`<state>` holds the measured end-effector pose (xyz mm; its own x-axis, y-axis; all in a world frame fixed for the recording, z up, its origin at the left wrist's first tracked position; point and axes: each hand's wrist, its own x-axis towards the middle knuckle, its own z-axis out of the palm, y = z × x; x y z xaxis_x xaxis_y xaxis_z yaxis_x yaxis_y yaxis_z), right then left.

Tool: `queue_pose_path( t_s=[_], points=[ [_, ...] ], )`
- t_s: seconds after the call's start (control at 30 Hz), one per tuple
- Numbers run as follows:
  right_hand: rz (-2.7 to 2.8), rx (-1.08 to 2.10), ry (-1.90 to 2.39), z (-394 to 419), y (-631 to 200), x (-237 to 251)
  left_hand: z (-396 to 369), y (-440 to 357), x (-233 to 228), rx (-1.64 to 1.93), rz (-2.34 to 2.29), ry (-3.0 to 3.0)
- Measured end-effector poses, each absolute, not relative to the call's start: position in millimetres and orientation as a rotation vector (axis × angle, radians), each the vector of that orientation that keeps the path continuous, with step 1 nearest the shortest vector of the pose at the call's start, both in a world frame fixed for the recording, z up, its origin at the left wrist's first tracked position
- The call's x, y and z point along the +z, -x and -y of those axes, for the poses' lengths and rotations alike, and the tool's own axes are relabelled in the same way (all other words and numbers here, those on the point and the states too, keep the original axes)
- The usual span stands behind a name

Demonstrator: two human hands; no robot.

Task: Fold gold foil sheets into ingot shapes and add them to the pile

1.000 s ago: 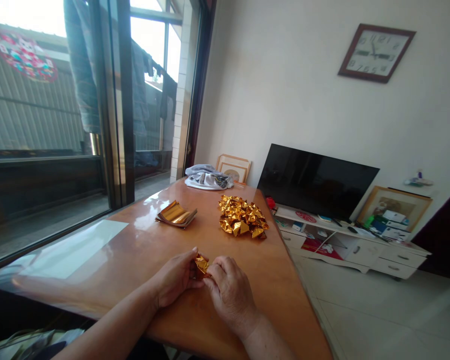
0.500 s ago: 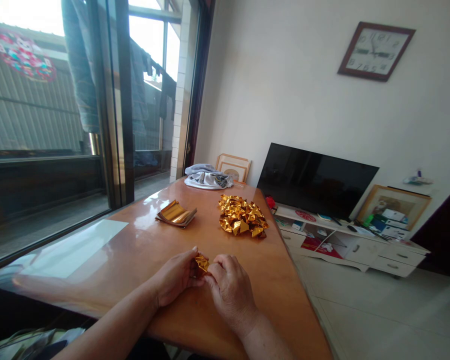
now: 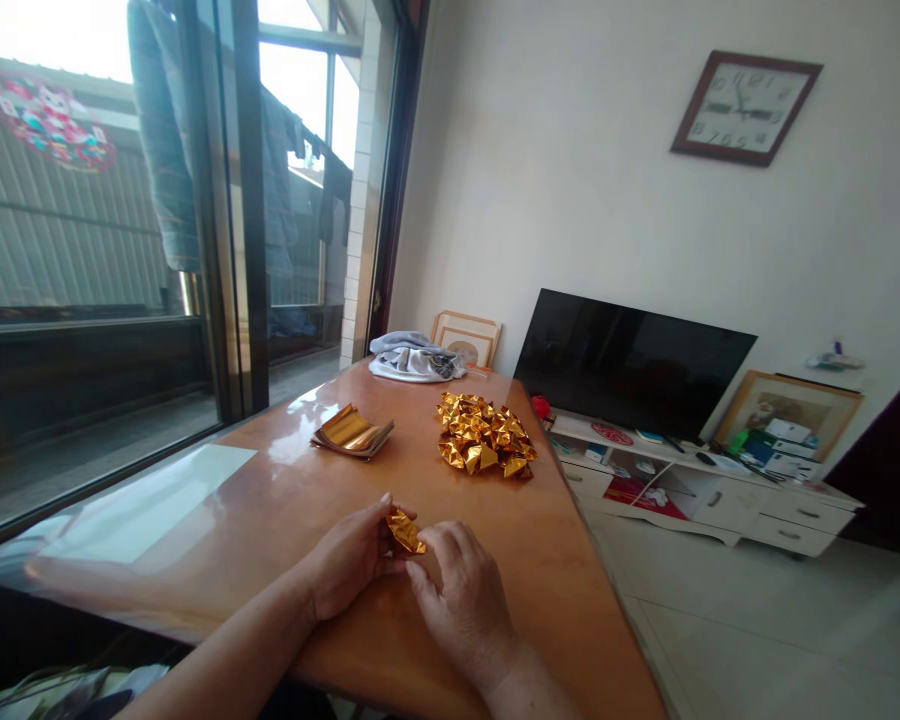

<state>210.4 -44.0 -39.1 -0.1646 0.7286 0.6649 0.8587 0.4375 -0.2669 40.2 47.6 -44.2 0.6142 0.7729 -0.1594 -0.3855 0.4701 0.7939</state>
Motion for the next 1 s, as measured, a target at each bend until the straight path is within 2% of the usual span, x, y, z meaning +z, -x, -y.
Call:
queue_pose_path(
  t_s=[0.23,1.0],
  points=[
    [1.889,-0.090,1.300,44,-208,-42,-48,-34,-35,0.691,-0.506,-0.770],
    [1.943,-0.185,1.323,41,-207,-43,-54,-36,-39,0.716,-0.452,-0.725]
  ],
)
